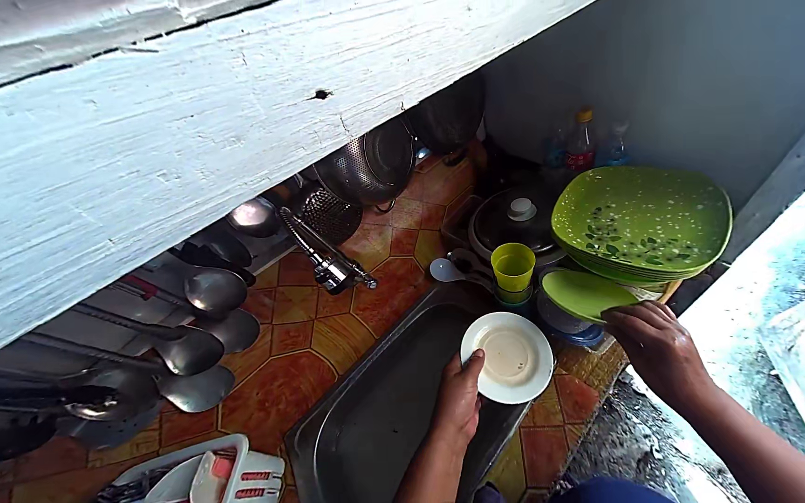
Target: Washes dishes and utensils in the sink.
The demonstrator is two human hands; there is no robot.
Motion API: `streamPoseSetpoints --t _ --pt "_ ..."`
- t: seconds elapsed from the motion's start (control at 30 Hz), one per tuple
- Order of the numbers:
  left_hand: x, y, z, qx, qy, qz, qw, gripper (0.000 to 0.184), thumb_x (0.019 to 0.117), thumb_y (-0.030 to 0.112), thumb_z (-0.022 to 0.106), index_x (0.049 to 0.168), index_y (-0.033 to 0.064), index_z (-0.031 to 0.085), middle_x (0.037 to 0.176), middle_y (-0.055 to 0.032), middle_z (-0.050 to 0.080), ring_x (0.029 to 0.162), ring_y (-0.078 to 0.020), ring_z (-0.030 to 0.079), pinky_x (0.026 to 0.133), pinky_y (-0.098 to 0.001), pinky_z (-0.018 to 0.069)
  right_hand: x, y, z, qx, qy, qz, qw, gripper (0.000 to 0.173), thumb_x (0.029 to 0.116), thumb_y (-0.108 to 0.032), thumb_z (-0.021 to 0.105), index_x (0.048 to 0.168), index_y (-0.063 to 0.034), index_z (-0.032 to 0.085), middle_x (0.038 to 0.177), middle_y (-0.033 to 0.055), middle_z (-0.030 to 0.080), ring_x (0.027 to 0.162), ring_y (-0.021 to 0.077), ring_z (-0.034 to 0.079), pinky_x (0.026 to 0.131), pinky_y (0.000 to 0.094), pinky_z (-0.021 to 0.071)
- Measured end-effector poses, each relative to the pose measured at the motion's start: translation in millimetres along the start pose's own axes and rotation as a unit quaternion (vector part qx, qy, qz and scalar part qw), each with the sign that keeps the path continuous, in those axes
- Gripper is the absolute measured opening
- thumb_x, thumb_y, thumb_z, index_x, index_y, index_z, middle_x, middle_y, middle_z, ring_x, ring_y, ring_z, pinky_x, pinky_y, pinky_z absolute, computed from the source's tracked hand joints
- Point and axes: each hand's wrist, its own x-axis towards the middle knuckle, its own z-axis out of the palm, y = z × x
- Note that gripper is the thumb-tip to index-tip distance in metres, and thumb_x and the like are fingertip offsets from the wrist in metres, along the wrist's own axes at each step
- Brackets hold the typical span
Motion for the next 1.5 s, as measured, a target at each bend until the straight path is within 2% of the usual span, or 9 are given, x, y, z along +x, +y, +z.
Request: streamPoseSetpoints --t 0.27,0.37,0.53,0.6,0.7,0.87,1.0,1.13,1.5 --pt "0.0 -12.7 29.4 -0.050 -0.065 -0.044 0.996 0.056 0.1120 0.044 0.028 0.136 0.0004 0.055 0.119 -0.0194 0.070 0.106 -0.0294 0.071 0.088 -0.0458 0.0607 -12.8 -42.5 -17.4 0.038 -0.095 -0.164 0.981 0.019 0.1046 -0.018 0.054 0.099 -0.0204 0.072 0.108 -0.0004 0.075 0.117 0.0199 0.067 0.112 0.0494 0.0447" --pt "3.2 -18.9 31.9 -0.084 -0.064 -0.051 0.993 0.055 0.1122 0.043 0.029 0.135 0.0002 0.056 0.118 -0.0199 0.069 0.106 -0.0299 0.071 0.089 -0.0462 0.0602 -7.0 -39.9 -21.7 0.059 -0.129 -0.157 0.977 0.031 0.1060 -0.045 0.052 0.118 -0.0246 0.073 0.128 0.0019 0.071 0.132 0.0244 0.059 0.117 0.0513 0.0401" --pt "4.7 -22.7 30.2 -0.074 -0.049 -0.041 0.995 0.053 0.1124 0.040 0.030 0.136 0.0005 0.056 0.120 -0.0202 0.069 0.109 -0.0299 0.070 0.091 -0.0466 0.0597 40.3 7.6 -72.0 -0.064 0.076 0.104 0.990 0.045 0.0960 -0.034 0.068 0.127 -0.0013 0.068 0.125 0.0262 0.067 0.109 0.0401 0.066 0.090 0.0552 0.0542" --pt "4.0 -22.0 30.6 -0.066 -0.048 -0.041 0.996 0.053 0.1124 0.040 0.030 0.138 0.0010 0.056 0.123 -0.0201 0.068 0.112 -0.0298 0.069 0.093 -0.0469 0.0589 58.5 42.1 -86.9 -0.075 0.072 0.281 0.954 0.066 0.0972 -0.038 0.066 0.145 0.0039 0.050 0.134 0.0368 0.054 0.101 0.0461 0.064 0.081 0.0587 0.0534" --pt "3.0 -19.3 30.8 -0.056 -0.043 -0.046 0.996 0.053 0.1124 0.040 0.031 0.137 0.0005 0.056 0.123 -0.0207 0.068 0.111 -0.0307 0.069 0.093 -0.0476 0.0591 75.4 83.6 -87.2 0.061 0.044 0.508 0.858 0.074 0.1019 -0.043 0.062 0.158 -0.0044 0.033 0.134 0.0275 0.057 0.090 0.0351 0.066 0.076 0.0526 0.0552" --pt "6.2 -19.4 29.6 -0.051 -0.038 -0.041 0.997 0.052 0.1121 0.040 0.032 0.136 0.0005 0.057 0.123 -0.0208 0.068 0.112 -0.0312 0.069 0.093 -0.0483 0.0591 89.7 109.2 -73.2 0.228 0.035 0.637 0.735 0.044 0.1038 -0.041 0.060 0.127 -0.0037 0.059 0.094 0.0154 0.067 0.066 0.0204 0.066 0.057 0.0361 0.0565" --pt "7.4 -21.2 28.2 -0.052 -0.037 -0.039 0.997 0.052 0.1124 0.039 0.032 0.136 0.0001 0.057 0.123 -0.0212 0.068 0.112 -0.0310 0.069 0.093 -0.0477 0.0594 98.4 103.8 -74.0 0.197 0.038 0.638 0.743 0.033 0.1047 -0.028 0.060 0.121 0.0011 0.059 0.094 0.0175 0.066 0.066 0.0221 0.067 0.059 0.0393 0.0589" --pt "9.4 -22.9 24.5 -0.060 -0.033 -0.037 0.997 0.051 0.1125 0.038 0.032 0.136 0.0001 0.057 0.123 -0.0207 0.068 0.112 -0.0301 0.069 0.092 -0.0471 0.0596 98.1 104.8 -78.9 0.221 0.042 0.648 0.728 0.043 0.1042 -0.040 0.059 0.128 -0.0035 0.058 0.100 0.0168 0.066 0.073 0.0240 0.068 0.062 0.0412 0.0587" --pt "11.0 -27.4 7.3 -0.065 -0.021 -0.035 0.997 0.052 0.1122 0.039 0.033 0.136 0.0007 0.057 0.123 -0.0202 0.068 0.111 -0.0296 0.069 0.092 -0.0471 0.0595 47.4 -22.2 -38.9 0.466 0.154 0.658 0.571 0.052 0.1055 -0.049 0.052 0.129 -0.0022 0.048 0.098 0.0110 0.064 0.077 0.0232 0.070 0.069 0.0439 0.0620"
